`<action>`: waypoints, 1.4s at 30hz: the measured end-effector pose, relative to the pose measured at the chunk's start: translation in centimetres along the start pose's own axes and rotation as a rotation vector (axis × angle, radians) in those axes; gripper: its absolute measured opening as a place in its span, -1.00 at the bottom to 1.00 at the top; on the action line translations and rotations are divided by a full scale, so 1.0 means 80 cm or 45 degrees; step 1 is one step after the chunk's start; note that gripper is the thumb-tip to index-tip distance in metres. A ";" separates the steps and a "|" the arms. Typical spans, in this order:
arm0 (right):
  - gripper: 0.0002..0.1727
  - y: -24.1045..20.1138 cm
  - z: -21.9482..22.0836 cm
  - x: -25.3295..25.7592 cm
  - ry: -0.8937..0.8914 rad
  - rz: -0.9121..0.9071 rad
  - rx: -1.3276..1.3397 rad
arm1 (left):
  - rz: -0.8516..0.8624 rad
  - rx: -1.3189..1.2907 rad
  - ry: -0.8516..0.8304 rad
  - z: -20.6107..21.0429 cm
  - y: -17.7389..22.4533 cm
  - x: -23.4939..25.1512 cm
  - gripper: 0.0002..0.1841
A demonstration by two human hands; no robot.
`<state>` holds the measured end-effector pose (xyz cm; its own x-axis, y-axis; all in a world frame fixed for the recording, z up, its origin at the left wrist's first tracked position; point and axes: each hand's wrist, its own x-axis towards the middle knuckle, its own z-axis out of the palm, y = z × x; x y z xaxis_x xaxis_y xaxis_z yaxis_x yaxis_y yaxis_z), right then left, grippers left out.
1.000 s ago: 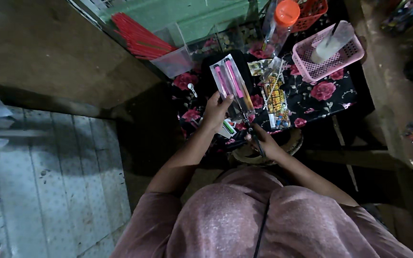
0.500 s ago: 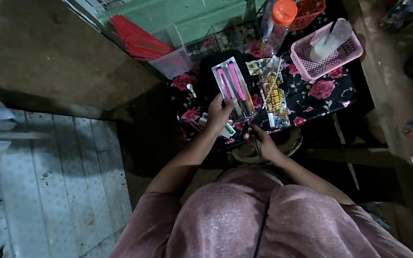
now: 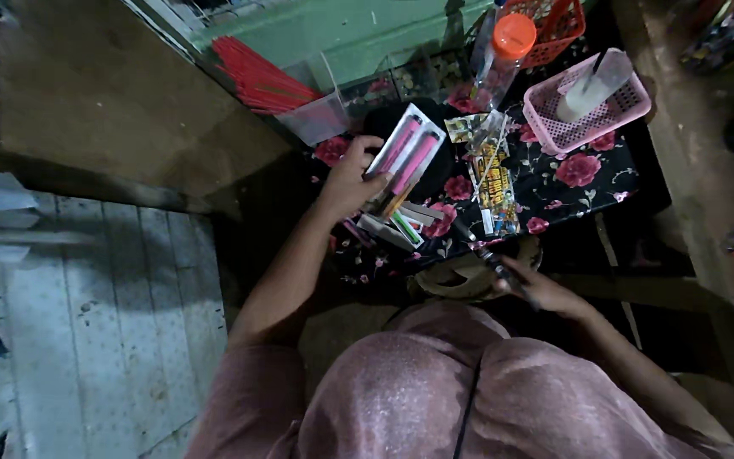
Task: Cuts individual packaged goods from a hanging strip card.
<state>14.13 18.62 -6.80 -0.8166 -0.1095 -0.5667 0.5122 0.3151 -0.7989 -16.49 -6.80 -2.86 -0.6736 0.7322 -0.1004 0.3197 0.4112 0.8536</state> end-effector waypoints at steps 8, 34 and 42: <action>-0.27 -0.069 -0.046 -0.008 -0.202 -0.040 -0.340 | 0.252 0.248 -0.690 -0.059 0.062 0.007 -0.60; -0.42 -0.082 -0.009 0.008 -0.281 -0.245 -0.250 | 0.199 0.228 -1.176 -0.053 0.098 0.037 -0.68; -0.61 -0.080 0.004 0.005 -0.218 -0.198 -0.176 | 0.233 0.271 -1.090 -0.052 0.086 0.034 -0.66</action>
<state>10.64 16.28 -2.00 -0.8196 -0.3211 -0.4745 0.3332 0.4066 -0.8507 -18.87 -4.27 4.88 0.0999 0.9148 -0.3913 0.5471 0.2780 0.7896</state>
